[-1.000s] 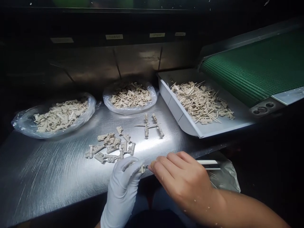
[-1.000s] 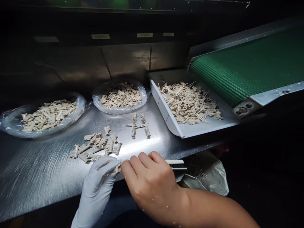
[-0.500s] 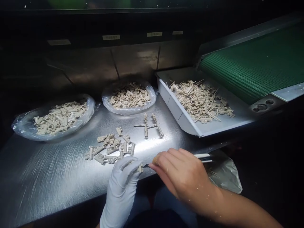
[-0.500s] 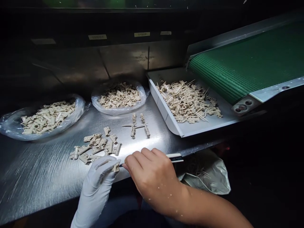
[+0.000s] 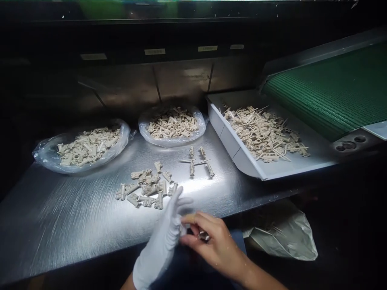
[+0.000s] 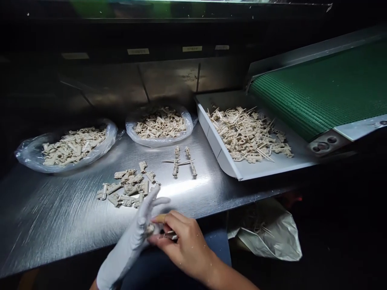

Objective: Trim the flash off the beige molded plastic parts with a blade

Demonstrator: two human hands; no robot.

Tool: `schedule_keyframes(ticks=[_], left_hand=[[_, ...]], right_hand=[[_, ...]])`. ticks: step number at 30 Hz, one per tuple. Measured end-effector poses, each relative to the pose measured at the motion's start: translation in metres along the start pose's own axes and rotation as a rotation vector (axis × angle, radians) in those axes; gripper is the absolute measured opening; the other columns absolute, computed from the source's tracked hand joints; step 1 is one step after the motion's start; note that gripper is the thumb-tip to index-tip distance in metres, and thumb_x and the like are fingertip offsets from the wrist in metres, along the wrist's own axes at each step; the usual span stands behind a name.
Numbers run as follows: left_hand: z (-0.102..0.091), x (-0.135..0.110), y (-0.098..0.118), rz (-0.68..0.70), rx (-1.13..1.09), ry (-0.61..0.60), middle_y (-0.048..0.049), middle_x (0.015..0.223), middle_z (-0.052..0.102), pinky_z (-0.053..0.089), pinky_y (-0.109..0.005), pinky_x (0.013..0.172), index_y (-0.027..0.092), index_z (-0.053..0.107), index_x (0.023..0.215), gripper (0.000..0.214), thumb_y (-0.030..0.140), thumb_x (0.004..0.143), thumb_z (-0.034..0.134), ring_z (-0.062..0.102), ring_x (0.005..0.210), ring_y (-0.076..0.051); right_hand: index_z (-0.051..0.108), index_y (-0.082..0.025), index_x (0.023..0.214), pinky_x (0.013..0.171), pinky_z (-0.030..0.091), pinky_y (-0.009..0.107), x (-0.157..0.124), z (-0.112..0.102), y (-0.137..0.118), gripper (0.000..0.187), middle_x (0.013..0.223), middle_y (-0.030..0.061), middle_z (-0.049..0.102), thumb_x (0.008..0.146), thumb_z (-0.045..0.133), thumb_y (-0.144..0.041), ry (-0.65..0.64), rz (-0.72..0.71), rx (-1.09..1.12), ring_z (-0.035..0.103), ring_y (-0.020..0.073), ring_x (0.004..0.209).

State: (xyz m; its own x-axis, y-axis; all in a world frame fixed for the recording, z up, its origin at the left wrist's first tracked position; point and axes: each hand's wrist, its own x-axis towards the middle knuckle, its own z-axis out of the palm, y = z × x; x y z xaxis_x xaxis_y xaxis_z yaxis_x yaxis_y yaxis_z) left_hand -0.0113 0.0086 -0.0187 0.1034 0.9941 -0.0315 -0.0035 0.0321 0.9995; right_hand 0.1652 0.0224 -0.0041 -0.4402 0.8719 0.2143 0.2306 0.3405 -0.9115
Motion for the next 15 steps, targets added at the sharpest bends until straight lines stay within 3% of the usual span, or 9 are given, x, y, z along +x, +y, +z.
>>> schedule_keyframes(ticks=[2,5,7,9,12,15], left_hand=[[0.013,-0.007,0.000,-0.130,-0.175,-0.097,-0.0129,0.110,0.076,0.061,-0.044,0.087,0.025,0.039,0.159,0.065,0.052,0.101,0.054,0.074,0.089,-0.027],[0.022,-0.009,0.005,-0.197,-0.285,-0.125,-0.0088,0.097,0.075,0.059,-0.035,0.067,0.026,0.037,0.158,0.070,0.057,0.099,0.057,0.070,0.070,-0.021],[0.024,-0.008,0.010,-0.278,-0.373,-0.129,-0.0047,0.093,0.073,0.051,-0.027,0.055,0.026,0.046,0.148,0.070,0.054,0.090,0.072,0.061,0.058,-0.014],[0.027,-0.005,0.017,-0.372,-0.444,-0.110,0.0005,0.083,0.069,0.044,-0.022,0.051,0.022,0.060,0.126,0.054,0.042,0.083,0.084,0.054,0.052,-0.009],[0.035,-0.004,0.022,-0.344,-0.545,-0.072,0.0056,0.068,0.061,0.046,-0.022,0.059,0.019,0.064,0.090,0.024,0.032,0.086,0.083,0.051,0.053,-0.008],[0.042,-0.004,0.022,-0.252,-0.583,-0.034,0.0044,0.069,0.061,0.048,-0.019,0.061,0.018,0.062,0.083,0.026,0.039,0.097,0.071,0.054,0.057,-0.008]], right_hand=[[0.075,-0.020,0.092,0.059,0.049,0.026,-0.001,0.006,0.003,0.032,0.071,0.0006,0.061,0.097,0.068,-0.051,-0.017,0.035,0.070,0.057,0.0155,0.063],[0.074,-0.020,0.081,0.055,0.044,0.025,-0.002,0.003,0.004,0.034,0.067,-0.0008,0.056,0.092,0.073,-0.051,0.018,0.116,0.159,0.051,0.0141,0.060],[0.073,-0.019,0.083,0.050,0.037,0.023,-0.005,-0.002,0.005,0.034,0.064,-0.0024,0.052,0.090,0.075,-0.052,0.084,0.191,0.237,0.045,0.0123,0.056],[0.070,-0.019,0.087,0.047,0.033,0.022,-0.008,-0.007,0.006,0.034,0.064,-0.0037,0.050,0.090,0.073,-0.053,0.160,0.235,0.315,0.040,0.0104,0.053],[0.065,-0.021,0.095,0.048,0.036,0.021,-0.014,-0.010,0.007,0.034,0.068,-0.0040,0.053,0.092,0.071,-0.055,0.201,0.210,0.370,0.042,0.0102,0.053],[0.062,-0.025,0.121,0.063,0.051,0.024,-0.016,-0.012,0.004,0.035,0.085,0.0007,0.062,0.100,0.063,-0.053,0.180,0.144,0.260,0.060,0.0156,0.071]])
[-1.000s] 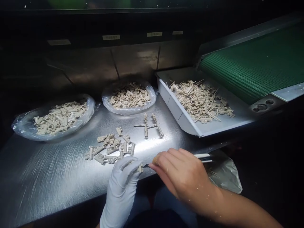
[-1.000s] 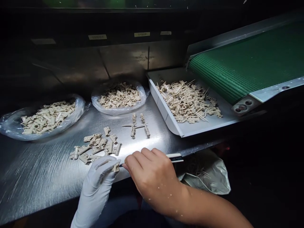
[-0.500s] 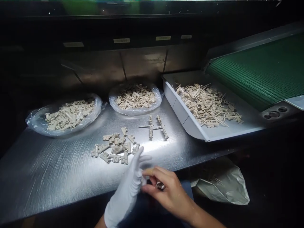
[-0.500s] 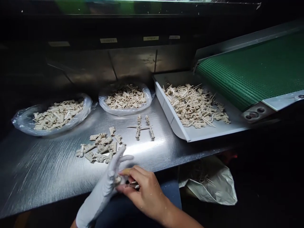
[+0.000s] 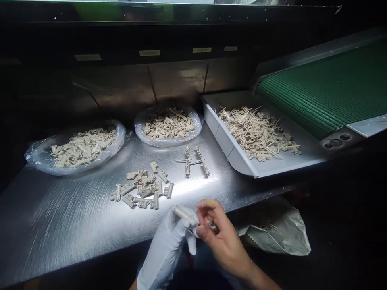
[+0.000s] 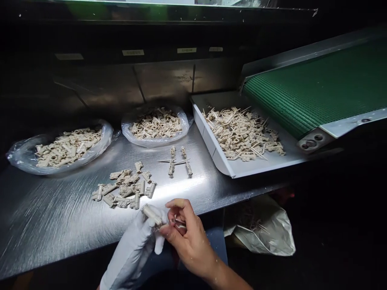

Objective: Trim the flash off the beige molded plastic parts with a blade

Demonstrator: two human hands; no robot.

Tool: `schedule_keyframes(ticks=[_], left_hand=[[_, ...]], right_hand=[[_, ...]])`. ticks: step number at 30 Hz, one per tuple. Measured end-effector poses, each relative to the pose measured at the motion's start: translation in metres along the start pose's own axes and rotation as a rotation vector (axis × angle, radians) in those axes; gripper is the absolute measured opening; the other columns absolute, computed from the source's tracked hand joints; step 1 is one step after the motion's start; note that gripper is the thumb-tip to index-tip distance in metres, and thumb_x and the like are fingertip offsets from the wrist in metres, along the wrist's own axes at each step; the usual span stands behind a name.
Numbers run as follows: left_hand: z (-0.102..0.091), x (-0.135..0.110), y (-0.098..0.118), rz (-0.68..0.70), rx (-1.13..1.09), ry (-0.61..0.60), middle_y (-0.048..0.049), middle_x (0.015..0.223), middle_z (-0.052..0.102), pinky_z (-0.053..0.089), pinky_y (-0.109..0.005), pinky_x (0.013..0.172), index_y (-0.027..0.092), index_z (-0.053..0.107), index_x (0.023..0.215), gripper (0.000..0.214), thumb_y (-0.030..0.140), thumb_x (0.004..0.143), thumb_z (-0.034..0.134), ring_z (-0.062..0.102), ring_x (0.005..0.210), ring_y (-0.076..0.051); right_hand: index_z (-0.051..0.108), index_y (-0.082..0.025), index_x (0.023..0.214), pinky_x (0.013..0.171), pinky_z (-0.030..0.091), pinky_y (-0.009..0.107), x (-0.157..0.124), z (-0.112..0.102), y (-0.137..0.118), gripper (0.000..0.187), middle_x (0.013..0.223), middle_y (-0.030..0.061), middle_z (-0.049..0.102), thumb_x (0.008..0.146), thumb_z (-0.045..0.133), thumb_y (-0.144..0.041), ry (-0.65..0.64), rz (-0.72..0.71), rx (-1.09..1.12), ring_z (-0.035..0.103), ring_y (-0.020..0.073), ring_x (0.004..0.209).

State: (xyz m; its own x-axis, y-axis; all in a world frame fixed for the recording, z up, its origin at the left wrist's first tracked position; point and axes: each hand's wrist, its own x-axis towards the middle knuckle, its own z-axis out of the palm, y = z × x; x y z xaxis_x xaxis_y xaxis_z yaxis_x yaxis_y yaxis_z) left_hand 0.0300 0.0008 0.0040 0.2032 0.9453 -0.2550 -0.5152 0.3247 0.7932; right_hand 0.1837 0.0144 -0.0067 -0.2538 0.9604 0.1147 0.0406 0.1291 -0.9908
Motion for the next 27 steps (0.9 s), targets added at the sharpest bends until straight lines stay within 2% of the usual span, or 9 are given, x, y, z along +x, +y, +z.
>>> schedule_keyframes(ticks=[2,4,7,10,14,17,22,24,27], left_hand=[[0.001,-0.001,-0.001,0.003,0.000,0.012,0.0026,0.071,0.062,0.044,-0.016,0.051,0.018,0.061,0.084,0.032,0.045,0.101,0.062,0.053,0.053,-0.007],[0.002,-0.003,-0.001,-0.028,-0.008,0.008,0.0027,0.068,0.060,0.039,-0.015,0.045,0.018,0.059,0.081,0.037,0.047,0.104,0.056,0.049,0.049,-0.006],[0.003,-0.005,0.002,-0.043,-0.009,0.027,0.0037,0.062,0.055,0.041,-0.016,0.049,0.018,0.056,0.075,0.042,0.047,0.106,0.051,0.048,0.049,-0.006],[0.006,-0.005,0.007,-0.069,0.011,0.057,0.0031,0.061,0.057,0.040,-0.020,0.048,0.018,0.060,0.077,0.040,0.050,0.102,0.058,0.049,0.048,-0.008],[0.010,-0.003,0.015,-0.149,0.012,0.038,0.0014,0.056,0.058,0.037,-0.025,0.042,0.020,0.068,0.081,0.045,0.064,0.089,0.067,0.051,0.045,-0.013],[0.009,-0.001,0.015,-0.151,0.018,0.034,0.0009,0.053,0.058,0.037,-0.026,0.041,0.021,0.066,0.075,0.047,0.066,0.087,0.068,0.050,0.043,-0.013],[0.003,0.001,0.008,-0.105,0.041,0.073,0.0017,0.057,0.062,0.033,-0.022,0.041,0.019,0.060,0.075,0.044,0.058,0.095,0.064,0.047,0.041,-0.008],[0.002,0.001,0.008,-0.096,0.032,0.062,0.0027,0.057,0.061,0.033,-0.021,0.043,0.019,0.059,0.075,0.042,0.055,0.097,0.063,0.047,0.042,-0.008],[0.003,0.001,0.013,-0.113,0.020,0.026,0.0040,0.052,0.056,0.035,-0.022,0.045,0.019,0.059,0.073,0.042,0.053,0.099,0.061,0.045,0.043,-0.008]], right_hand=[[0.058,-0.030,0.137,0.078,0.055,0.029,0.001,-0.002,-0.005,0.034,0.098,0.0037,0.065,0.108,0.050,-0.045,-0.038,-0.092,-0.130,0.065,0.0186,0.087],[0.058,-0.032,0.141,0.083,0.054,0.031,0.003,-0.003,-0.011,0.033,0.102,0.0043,0.067,0.112,0.041,-0.034,-0.088,-0.192,-0.218,0.065,0.0190,0.092],[0.058,-0.031,0.142,0.079,0.054,0.030,0.006,-0.003,-0.017,0.035,0.100,0.0039,0.066,0.113,0.038,-0.028,-0.101,-0.280,-0.277,0.065,0.0183,0.088],[0.054,-0.028,0.149,0.070,0.053,0.029,0.010,-0.001,-0.018,0.041,0.090,0.0035,0.063,0.114,0.038,-0.039,-0.079,-0.355,-0.392,0.062,0.0182,0.079],[0.051,-0.021,0.152,0.063,0.048,0.028,0.013,0.001,-0.014,0.051,0.081,0.0029,0.062,0.110,0.042,-0.048,-0.003,-0.474,-0.559,0.058,0.0186,0.073],[0.053,-0.020,0.150,0.062,0.045,0.028,0.014,0.002,-0.014,0.047,0.079,0.0026,0.061,0.111,0.044,-0.043,0.011,-0.501,-0.588,0.056,0.0181,0.071],[0.060,-0.017,0.144,0.060,0.041,0.027,0.012,0.003,-0.018,0.035,0.074,0.0009,0.058,0.111,0.050,-0.027,0.009,-0.525,-0.609,0.054,0.0166,0.067],[0.060,-0.016,0.143,0.060,0.041,0.027,0.014,0.003,-0.018,0.035,0.073,0.0009,0.058,0.112,0.048,-0.028,0.008,-0.524,-0.620,0.053,0.0165,0.067],[0.057,-0.015,0.146,0.060,0.041,0.029,0.018,0.002,-0.015,0.045,0.075,0.0021,0.059,0.113,0.041,-0.040,0.011,-0.538,-0.670,0.054,0.0176,0.068]])
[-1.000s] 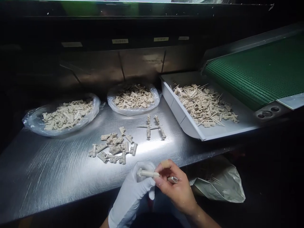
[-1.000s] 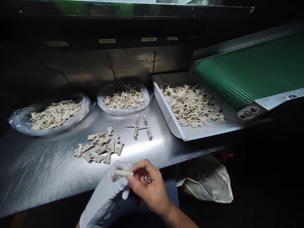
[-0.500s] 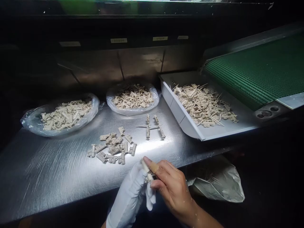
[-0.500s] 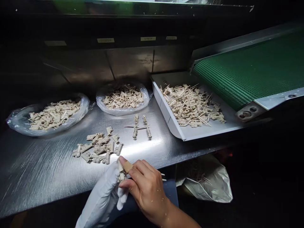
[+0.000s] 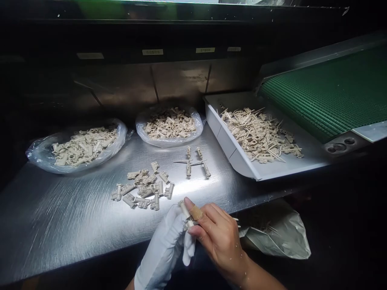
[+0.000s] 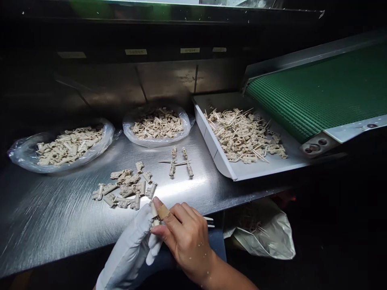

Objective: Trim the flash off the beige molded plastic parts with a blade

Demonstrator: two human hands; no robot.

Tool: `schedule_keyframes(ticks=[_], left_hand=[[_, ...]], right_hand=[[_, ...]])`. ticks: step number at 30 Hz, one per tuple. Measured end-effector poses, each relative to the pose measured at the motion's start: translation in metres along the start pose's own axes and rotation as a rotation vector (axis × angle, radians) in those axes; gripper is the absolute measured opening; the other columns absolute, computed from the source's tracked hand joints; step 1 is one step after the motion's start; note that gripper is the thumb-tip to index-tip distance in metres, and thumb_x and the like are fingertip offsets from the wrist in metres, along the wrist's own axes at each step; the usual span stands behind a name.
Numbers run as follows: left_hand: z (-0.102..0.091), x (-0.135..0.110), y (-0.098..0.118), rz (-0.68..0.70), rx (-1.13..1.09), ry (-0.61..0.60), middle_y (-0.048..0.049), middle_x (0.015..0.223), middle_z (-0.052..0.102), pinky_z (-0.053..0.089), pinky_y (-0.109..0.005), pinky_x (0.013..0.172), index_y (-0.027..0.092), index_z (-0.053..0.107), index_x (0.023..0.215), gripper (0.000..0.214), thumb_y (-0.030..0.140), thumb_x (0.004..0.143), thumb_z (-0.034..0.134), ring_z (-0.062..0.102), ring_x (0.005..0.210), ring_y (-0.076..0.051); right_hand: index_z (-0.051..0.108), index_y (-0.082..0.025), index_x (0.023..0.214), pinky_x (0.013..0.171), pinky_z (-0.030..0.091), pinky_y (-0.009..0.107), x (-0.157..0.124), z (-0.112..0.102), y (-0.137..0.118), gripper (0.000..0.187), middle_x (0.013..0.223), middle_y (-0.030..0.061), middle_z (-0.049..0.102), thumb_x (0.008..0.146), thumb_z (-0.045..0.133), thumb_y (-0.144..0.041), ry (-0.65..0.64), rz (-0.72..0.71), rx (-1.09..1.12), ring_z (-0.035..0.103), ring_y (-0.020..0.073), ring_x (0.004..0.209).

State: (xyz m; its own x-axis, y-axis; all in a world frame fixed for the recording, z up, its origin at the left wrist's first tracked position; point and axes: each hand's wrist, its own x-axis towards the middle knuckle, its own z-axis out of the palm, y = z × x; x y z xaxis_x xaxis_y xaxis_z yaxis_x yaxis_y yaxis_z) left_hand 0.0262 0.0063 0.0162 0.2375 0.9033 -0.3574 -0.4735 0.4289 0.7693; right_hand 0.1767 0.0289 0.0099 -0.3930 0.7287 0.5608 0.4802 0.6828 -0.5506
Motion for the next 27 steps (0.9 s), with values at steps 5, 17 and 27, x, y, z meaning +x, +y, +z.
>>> schedule_keyframes(ticks=[5,17,27], left_hand=[[-0.002,0.000,-0.003,0.007,-0.014,-0.030,0.0038,0.052,0.055,0.036,-0.021,0.048,0.019,0.057,0.069,0.044,0.046,0.104,0.055,0.045,0.044,-0.007],[-0.010,0.007,-0.015,-0.113,-0.268,-0.178,0.0042,0.066,0.051,0.035,-0.016,0.051,0.015,0.063,0.072,0.038,0.044,0.088,0.081,0.041,0.055,-0.005],[-0.015,0.008,-0.030,-0.187,-0.228,-0.399,0.0135,0.036,0.030,0.021,-0.017,0.034,0.021,0.050,0.069,0.049,0.060,0.091,0.069,0.021,0.028,-0.003]], right_hand=[[0.061,-0.016,0.143,0.058,0.039,0.029,0.000,-0.002,0.003,0.039,0.072,0.0011,0.057,0.113,0.044,-0.035,0.007,-0.047,-0.029,0.053,0.0172,0.066],[0.055,-0.032,0.149,0.075,0.051,0.030,-0.002,-0.005,0.007,0.038,0.092,0.0025,0.068,0.113,0.043,-0.037,0.036,0.155,0.342,0.062,0.0179,0.083],[0.074,-0.029,0.130,0.061,0.045,0.026,0.000,-0.002,0.004,0.035,0.071,-0.0006,0.059,0.106,0.056,-0.048,0.098,0.144,0.419,0.056,0.0139,0.066]])
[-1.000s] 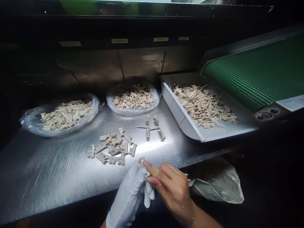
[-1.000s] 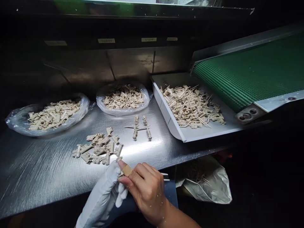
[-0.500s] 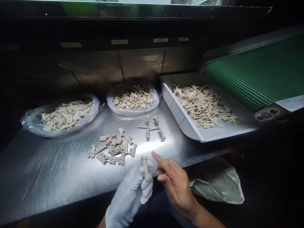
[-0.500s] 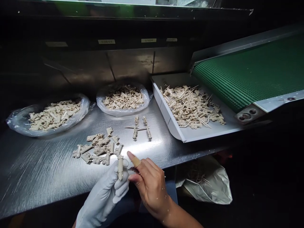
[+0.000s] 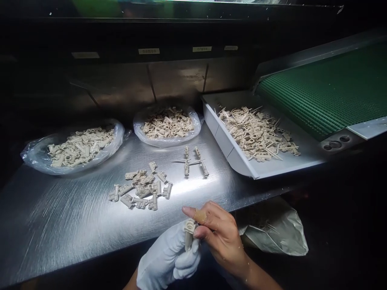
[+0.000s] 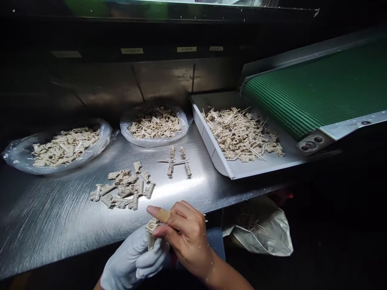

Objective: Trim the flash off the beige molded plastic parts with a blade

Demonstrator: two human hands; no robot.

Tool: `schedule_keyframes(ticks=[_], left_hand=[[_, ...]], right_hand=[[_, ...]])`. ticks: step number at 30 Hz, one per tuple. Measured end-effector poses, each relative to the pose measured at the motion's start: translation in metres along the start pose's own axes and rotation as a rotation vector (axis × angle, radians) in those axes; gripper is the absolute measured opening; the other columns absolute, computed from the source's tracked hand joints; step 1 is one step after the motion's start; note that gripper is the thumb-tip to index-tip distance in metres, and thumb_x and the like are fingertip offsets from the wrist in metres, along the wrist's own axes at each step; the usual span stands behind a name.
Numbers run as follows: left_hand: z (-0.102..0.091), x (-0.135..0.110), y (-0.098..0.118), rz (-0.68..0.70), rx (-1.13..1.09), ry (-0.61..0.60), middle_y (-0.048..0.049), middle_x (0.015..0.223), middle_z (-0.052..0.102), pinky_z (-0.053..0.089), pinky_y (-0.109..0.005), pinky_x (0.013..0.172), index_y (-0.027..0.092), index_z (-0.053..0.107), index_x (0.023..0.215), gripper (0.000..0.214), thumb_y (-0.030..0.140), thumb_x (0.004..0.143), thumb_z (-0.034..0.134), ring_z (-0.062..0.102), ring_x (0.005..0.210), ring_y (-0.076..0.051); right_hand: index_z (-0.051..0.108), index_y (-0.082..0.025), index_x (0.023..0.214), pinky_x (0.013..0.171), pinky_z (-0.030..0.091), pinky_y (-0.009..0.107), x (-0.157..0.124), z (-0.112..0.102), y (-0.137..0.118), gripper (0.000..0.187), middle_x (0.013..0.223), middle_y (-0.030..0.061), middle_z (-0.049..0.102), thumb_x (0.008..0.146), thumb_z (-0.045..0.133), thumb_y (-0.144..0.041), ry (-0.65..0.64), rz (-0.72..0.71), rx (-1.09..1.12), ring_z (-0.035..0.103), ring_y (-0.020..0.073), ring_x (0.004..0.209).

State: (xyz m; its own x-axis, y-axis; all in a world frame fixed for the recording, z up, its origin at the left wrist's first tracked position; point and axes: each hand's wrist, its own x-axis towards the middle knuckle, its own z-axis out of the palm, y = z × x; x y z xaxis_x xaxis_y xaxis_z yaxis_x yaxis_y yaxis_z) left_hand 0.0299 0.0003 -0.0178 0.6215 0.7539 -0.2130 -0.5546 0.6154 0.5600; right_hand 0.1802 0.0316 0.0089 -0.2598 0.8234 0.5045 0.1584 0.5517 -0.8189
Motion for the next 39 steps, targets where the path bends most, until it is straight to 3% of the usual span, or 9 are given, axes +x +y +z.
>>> schedule_keyframes(ticks=[10,13,18,27,31,36,39], left_hand=[[0.003,0.001,0.004,-0.025,0.050,0.035,0.0146,0.034,0.024,0.018,-0.019,0.032,0.023,0.048,0.066,0.057,0.073,0.083,0.069,0.018,0.027,-0.004],[0.003,-0.001,0.009,-0.006,0.092,0.105,0.0126,0.041,0.030,0.018,-0.019,0.036,0.022,0.049,0.066,0.055,0.068,0.090,0.065,0.021,0.033,-0.004],[0.013,-0.005,0.017,0.088,0.307,0.327,0.0070,0.043,0.040,0.029,-0.024,0.045,0.021,0.055,0.062,0.055,0.064,0.097,0.056,0.035,0.040,-0.009],[0.011,-0.009,-0.002,0.318,0.546,0.598,0.0023,0.058,0.059,0.042,-0.025,0.053,0.020,0.060,0.069,0.046,0.059,0.092,0.067,0.051,0.049,-0.012],[0.011,-0.010,-0.002,0.373,0.652,0.647,0.0012,0.060,0.062,0.045,-0.026,0.060,0.020,0.062,0.067,0.045,0.056,0.094,0.066,0.055,0.055,-0.014],[0.012,-0.011,-0.003,0.390,0.690,0.670,0.0005,0.060,0.064,0.046,-0.027,0.062,0.021,0.063,0.068,0.044,0.057,0.094,0.066,0.056,0.057,-0.016],[0.011,-0.013,-0.003,0.438,0.754,0.718,0.0006,0.062,0.064,0.046,-0.027,0.063,0.021,0.065,0.071,0.040,0.054,0.093,0.068,0.057,0.059,-0.017]], right_hand=[[0.076,-0.026,0.125,0.057,0.043,0.026,-0.001,0.000,-0.003,0.036,0.067,-0.0012,0.057,0.107,0.055,-0.049,0.010,-0.017,-0.057,0.055,0.0134,0.062],[0.077,-0.024,0.124,0.056,0.043,0.025,-0.002,-0.002,-0.002,0.034,0.066,-0.0008,0.057,0.108,0.054,-0.044,-0.016,0.015,-0.067,0.055,0.0132,0.061],[0.073,-0.024,0.131,0.055,0.044,0.025,-0.003,-0.002,0.001,0.036,0.066,-0.0007,0.054,0.109,0.053,-0.044,-0.006,0.045,-0.105,0.055,0.0141,0.062],[0.066,-0.023,0.140,0.057,0.044,0.027,-0.008,0.002,0.002,0.034,0.069,-0.0002,0.056,0.110,0.052,-0.032,0.049,-0.038,-0.243,0.054,0.0153,0.062],[0.058,-0.024,0.148,0.060,0.044,0.029,-0.010,0.001,0.003,0.039,0.075,0.0016,0.061,0.110,0.051,-0.029,0.053,-0.102,-0.373,0.054,0.0170,0.066],[0.064,-0.022,0.142,0.059,0.042,0.029,-0.011,-0.001,0.003,0.035,0.071,0.0013,0.060,0.110,0.053,-0.026,0.034,-0.170,-0.483,0.053,0.0163,0.063],[0.060,-0.022,0.146,0.060,0.041,0.030,-0.011,-0.002,0.002,0.037,0.073,0.0014,0.060,0.110,0.052,-0.027,0.017,-0.170,-0.474,0.053,0.0170,0.065]])
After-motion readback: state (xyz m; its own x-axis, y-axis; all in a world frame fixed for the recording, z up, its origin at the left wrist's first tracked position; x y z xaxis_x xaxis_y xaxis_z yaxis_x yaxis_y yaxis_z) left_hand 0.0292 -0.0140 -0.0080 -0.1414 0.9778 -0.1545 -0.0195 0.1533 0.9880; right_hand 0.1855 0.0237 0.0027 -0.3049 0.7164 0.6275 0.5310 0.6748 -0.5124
